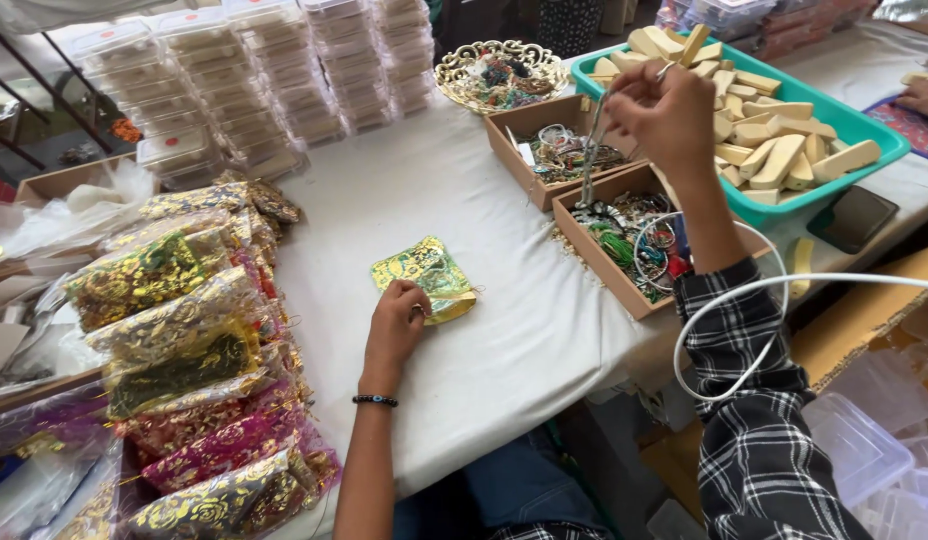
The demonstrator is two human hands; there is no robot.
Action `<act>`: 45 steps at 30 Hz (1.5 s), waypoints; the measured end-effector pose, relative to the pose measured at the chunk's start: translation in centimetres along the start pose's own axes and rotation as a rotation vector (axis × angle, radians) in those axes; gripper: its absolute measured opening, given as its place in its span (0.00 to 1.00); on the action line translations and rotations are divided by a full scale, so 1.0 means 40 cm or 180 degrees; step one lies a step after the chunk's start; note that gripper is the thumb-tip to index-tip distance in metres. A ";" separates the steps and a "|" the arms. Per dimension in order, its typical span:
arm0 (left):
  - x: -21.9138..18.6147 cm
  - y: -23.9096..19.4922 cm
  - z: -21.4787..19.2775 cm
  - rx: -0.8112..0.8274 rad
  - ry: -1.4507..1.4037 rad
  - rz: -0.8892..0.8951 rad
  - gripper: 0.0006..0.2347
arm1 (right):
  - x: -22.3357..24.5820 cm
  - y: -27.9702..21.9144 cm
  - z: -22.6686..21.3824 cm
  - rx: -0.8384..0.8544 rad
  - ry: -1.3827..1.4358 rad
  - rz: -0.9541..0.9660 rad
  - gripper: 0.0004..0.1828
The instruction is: The person places various jewelry items, including necklaces and earrings, into small, patterned fabric pouches. They fold the pouches closed and place them into a stack on the table. The person also handles a small white packet and a gold-colored pouch during the process.
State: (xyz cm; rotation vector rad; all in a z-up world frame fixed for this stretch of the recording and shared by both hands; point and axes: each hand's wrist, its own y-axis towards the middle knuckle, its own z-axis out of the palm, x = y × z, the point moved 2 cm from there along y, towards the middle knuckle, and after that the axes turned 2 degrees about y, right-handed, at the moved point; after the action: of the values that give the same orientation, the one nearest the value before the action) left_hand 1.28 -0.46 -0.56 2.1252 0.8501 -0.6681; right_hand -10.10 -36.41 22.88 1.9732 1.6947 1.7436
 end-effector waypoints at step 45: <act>0.126 0.039 0.032 -0.0313 -0.0201 0.0000 0.26 | -0.068 -0.354 0.601 0.1404 -0.0258 -0.0939 0.18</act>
State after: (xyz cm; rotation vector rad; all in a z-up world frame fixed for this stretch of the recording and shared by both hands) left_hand 5.45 -0.48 -4.04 2.0061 0.8317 -0.6760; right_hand -2.12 -18.09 3.24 1.7678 2.3529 1.2583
